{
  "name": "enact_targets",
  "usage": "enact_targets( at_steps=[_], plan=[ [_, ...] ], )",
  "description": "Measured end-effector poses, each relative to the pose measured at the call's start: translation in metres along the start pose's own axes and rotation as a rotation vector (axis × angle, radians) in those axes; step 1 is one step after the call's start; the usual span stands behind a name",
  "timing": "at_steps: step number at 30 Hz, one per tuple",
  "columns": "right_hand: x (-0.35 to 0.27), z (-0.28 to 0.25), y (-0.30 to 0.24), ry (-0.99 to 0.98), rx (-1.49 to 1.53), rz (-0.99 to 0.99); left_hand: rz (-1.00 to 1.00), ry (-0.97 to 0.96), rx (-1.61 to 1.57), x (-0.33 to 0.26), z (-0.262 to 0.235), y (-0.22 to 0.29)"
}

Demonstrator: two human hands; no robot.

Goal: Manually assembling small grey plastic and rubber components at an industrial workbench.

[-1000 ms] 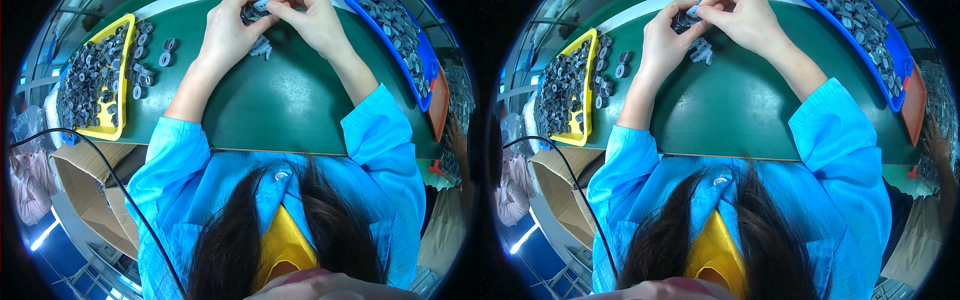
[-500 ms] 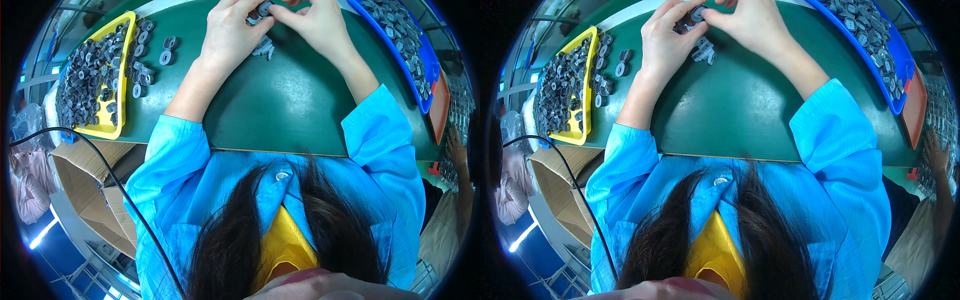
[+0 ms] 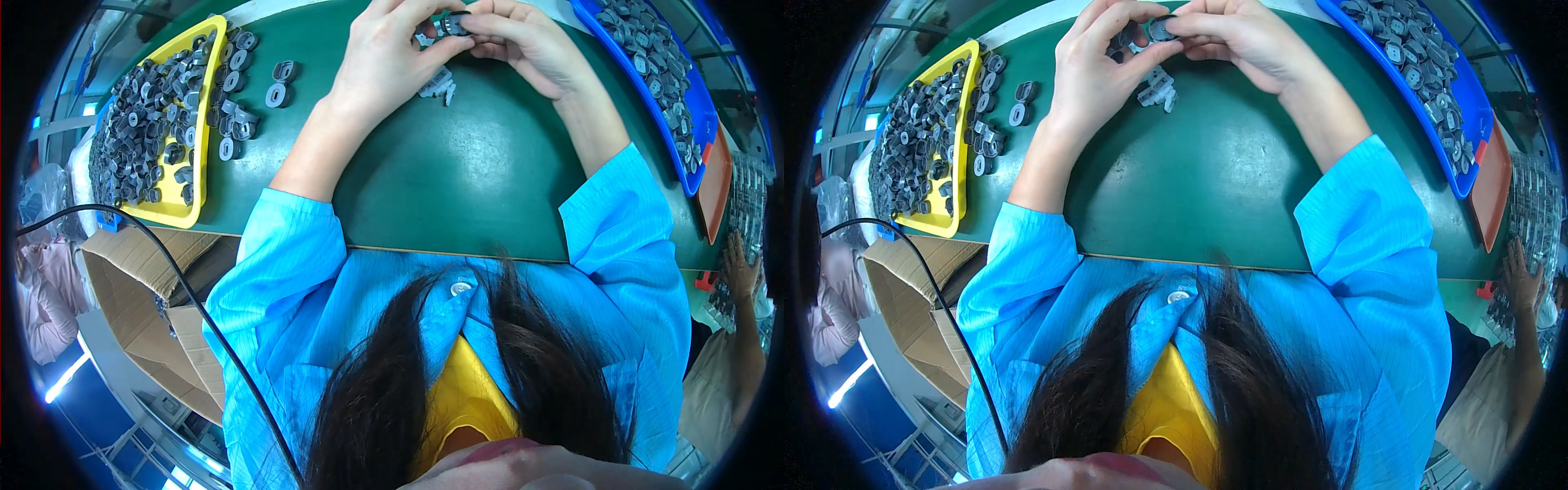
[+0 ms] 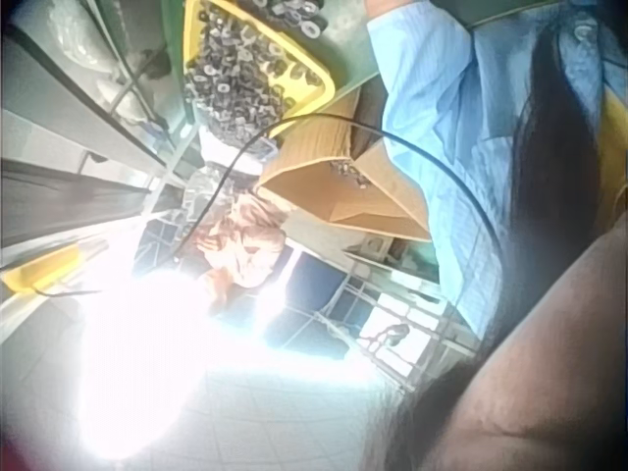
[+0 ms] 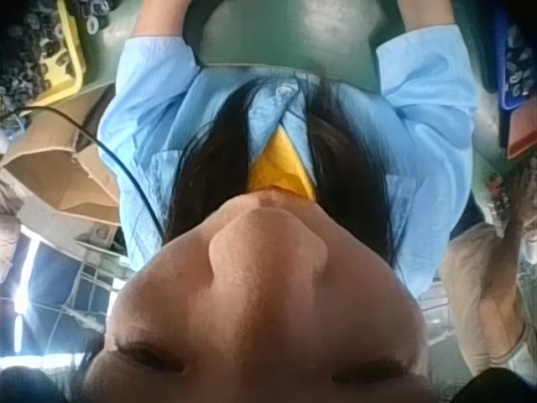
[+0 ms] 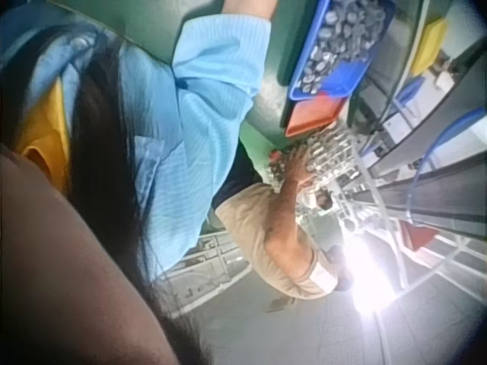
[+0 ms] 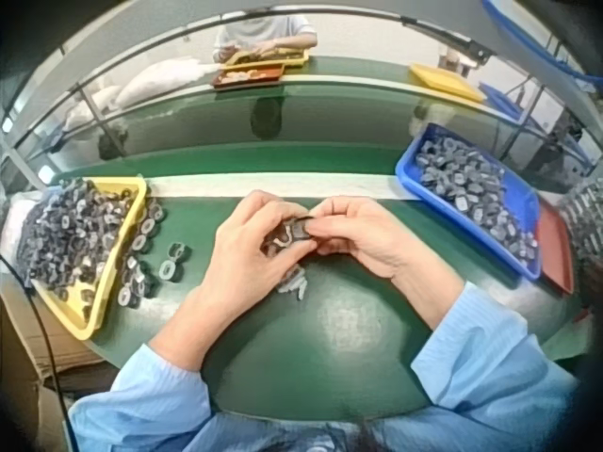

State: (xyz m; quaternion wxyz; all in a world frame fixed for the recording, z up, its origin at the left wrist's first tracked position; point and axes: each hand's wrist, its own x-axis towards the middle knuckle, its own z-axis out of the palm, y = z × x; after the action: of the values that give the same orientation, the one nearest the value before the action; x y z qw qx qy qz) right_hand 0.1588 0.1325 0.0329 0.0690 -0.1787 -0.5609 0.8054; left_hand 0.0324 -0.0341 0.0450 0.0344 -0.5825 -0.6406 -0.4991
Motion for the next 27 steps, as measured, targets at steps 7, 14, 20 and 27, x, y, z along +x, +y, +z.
enact_targets(
  at_steps=[7, 14, 20, 27],
  plan=[
    [-0.002, -0.004, 0.000, -0.001, -0.237, -0.109, 0.413, 0.126, -0.286, 0.012, 0.018, -0.011],
    [-0.001, 0.012, 0.007, 0.055, 0.204, -0.183, -0.242, -0.058, -0.277, 0.001, 0.007, -0.001],
    [-0.003, -0.038, -0.030, 0.220, -0.048, -0.222, -0.500, -0.021, -0.782, -0.001, 0.001, -0.031],
    [-0.074, -0.197, -0.098, 1.137, -1.428, -0.591, -0.658, 0.187, -0.753, 0.009, -0.012, -0.022]
  ],
)
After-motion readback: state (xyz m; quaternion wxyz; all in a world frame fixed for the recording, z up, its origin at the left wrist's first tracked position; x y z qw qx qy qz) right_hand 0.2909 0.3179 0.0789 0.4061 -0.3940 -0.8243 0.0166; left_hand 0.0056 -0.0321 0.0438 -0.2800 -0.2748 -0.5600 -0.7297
